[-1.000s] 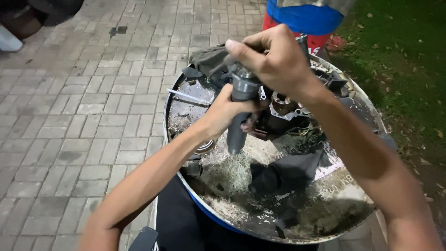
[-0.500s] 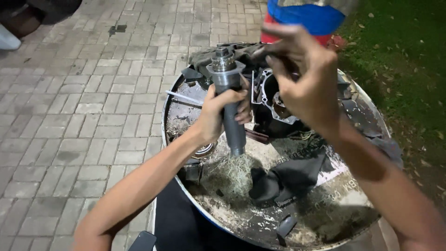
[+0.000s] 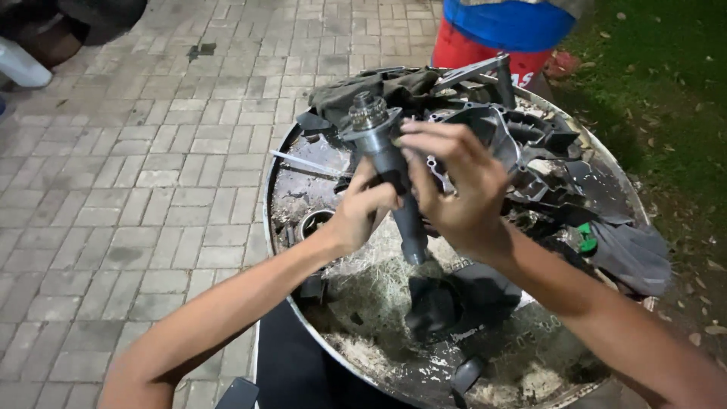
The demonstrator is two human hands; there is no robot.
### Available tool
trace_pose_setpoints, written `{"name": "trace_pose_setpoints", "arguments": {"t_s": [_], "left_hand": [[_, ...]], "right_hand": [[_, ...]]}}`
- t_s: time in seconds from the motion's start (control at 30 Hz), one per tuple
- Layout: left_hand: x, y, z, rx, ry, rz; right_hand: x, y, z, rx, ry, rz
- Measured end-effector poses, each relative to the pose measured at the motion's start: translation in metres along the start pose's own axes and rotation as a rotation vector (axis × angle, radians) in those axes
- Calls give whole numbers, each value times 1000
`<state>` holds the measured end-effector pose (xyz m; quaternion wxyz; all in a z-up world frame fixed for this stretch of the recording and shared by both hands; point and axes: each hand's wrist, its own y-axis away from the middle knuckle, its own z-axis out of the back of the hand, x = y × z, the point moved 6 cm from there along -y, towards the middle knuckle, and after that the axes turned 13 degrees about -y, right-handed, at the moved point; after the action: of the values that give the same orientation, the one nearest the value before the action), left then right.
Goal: Sanding a cylindrical metal engine component by hand using a strip of sandpaper on a makeshift workbench.
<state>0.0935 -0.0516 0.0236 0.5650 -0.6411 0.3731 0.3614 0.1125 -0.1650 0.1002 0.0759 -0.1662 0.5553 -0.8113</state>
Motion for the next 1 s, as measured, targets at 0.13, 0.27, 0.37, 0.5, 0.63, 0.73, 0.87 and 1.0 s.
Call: {"name": "trace_pose_setpoints", "arguments": {"t_s": [0.13, 0.27, 0.37, 0.5, 0.63, 0.73, 0.87, 1.0], "left_hand": [[-26, 1, -13, 66, -178, -58], [-17, 4, -11, 71, -208, -134], [-6, 8, -10, 91, -155, -72], [-4, 5, -8, 90, -110, -71], [10, 8, 1, -17, 15, 46], [12, 9, 5, -61, -81, 41], [11, 7, 6, -62, -133, -5], [5, 6, 7, -86, -205, 28]], "right_hand": [[8, -5, 2, 6, -11, -61], [7, 4, 1, 34, 18, 35], [-4, 13, -2, 27, -39, -33], [-11, 19, 0, -6, 8, 27], [-2, 17, -2, -31, 12, 47], [3, 10, 1, 0, 3, 79], [8, 10, 3, 11, 3, 30], [14, 5, 4, 10, -31, -4]]}}
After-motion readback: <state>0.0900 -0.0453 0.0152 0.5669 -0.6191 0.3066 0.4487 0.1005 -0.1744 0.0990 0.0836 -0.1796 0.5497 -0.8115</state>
